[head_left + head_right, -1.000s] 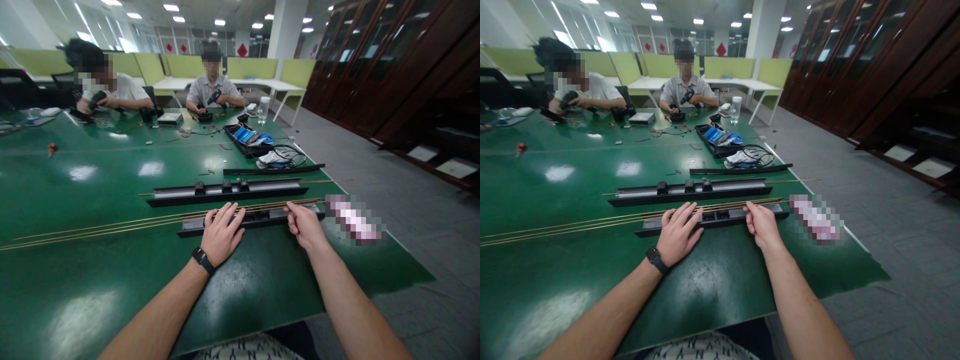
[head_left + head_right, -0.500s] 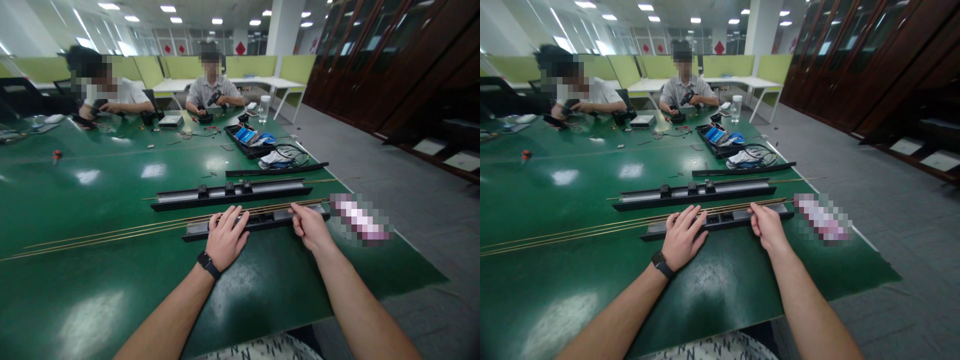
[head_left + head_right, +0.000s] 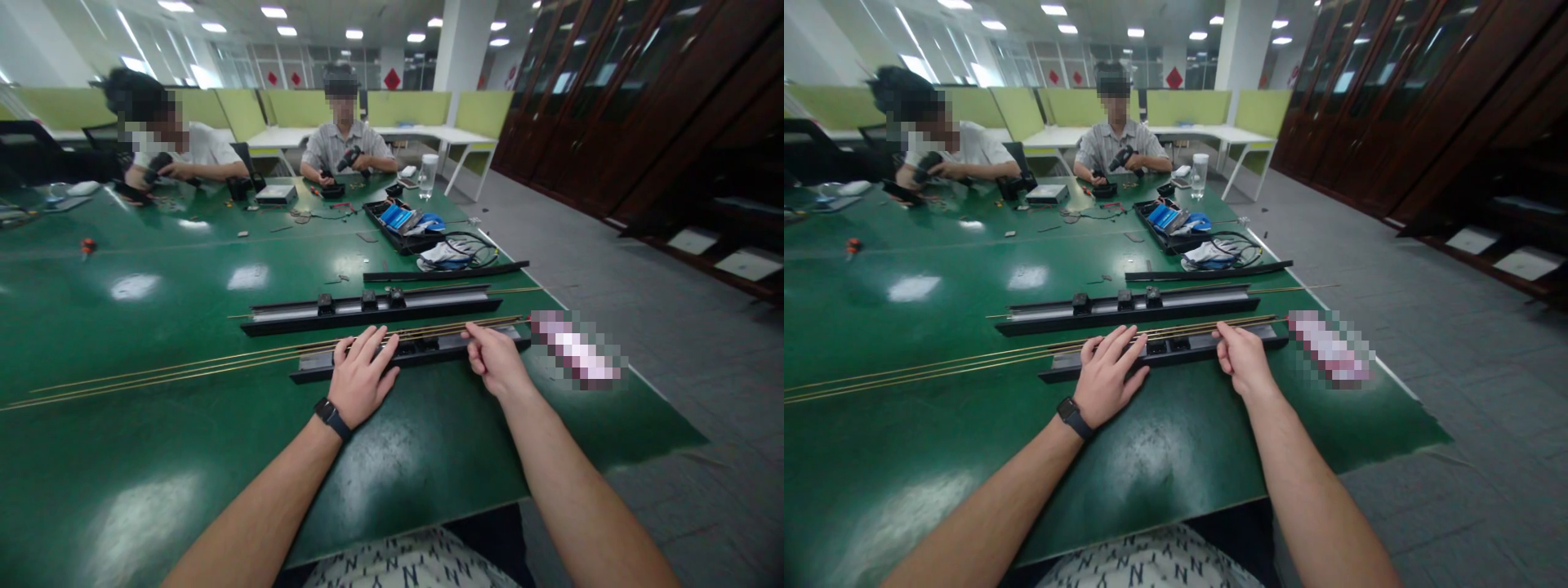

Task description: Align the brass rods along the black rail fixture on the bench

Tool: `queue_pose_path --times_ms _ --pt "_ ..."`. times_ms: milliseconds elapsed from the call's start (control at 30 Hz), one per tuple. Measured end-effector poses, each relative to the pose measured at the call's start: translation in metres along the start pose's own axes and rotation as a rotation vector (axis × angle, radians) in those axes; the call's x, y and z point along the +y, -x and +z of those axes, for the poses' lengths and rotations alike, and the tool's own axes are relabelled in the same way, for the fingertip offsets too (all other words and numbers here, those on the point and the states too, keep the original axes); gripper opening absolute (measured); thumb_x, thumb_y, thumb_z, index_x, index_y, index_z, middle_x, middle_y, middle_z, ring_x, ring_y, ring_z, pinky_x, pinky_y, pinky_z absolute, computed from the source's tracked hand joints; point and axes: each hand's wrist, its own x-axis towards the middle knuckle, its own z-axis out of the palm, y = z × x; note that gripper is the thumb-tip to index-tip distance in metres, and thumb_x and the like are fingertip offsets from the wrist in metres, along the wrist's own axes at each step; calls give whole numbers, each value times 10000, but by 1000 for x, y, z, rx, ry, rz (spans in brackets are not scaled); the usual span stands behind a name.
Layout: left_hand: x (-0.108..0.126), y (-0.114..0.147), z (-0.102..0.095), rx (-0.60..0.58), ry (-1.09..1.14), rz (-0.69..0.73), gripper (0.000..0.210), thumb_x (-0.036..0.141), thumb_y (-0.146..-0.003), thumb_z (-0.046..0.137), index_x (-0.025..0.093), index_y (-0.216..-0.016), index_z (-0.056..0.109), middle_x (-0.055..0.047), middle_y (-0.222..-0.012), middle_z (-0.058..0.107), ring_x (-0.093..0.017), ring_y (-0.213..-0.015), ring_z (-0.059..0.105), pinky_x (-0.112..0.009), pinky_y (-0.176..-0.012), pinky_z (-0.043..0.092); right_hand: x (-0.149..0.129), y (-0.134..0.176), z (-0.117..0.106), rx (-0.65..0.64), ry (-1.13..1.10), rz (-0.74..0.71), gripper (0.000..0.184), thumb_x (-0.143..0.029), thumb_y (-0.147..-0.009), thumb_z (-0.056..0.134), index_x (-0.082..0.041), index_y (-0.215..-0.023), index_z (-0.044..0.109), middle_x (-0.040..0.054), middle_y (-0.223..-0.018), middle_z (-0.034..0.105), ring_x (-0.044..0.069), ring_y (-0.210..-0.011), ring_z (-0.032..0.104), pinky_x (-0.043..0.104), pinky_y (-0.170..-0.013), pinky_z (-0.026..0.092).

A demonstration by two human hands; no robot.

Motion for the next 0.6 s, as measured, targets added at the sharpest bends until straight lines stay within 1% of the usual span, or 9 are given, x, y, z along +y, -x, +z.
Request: queue_pose_path --times_ms 267,467,600 --pt "0 0 -1 4 -6 1 516 372 -965 554 283 -1470 495 -99 -1514 525 -286 -1416 462 -493 -1121 305 0 0 0 0 0 2 319 -428 -766 788 -146 -759 638 -42 -428 507 50 -267 342 174 -274 184" --pt "-1 0 1 7 -12 8 531 378 -957 569 286 -1474 492 -100 -1510 529 -288 -1407 471 -493 -1117 312 1 0 0 1 -11 15 306 -417 -770 780 -147 -756 635 -39 -423 504 53 -269 337 175 -279 173" --pt "-1 0 0 8 0 6 533 375 -964 558 285 -1484 480 -105 -1506 533 -291 -1410 467 -496 -1119 299 1 0 0 1 -2 0 308 -423 -767 780 -153 -757 632 -38 -425 503 55 -268 329 179 -281 167"
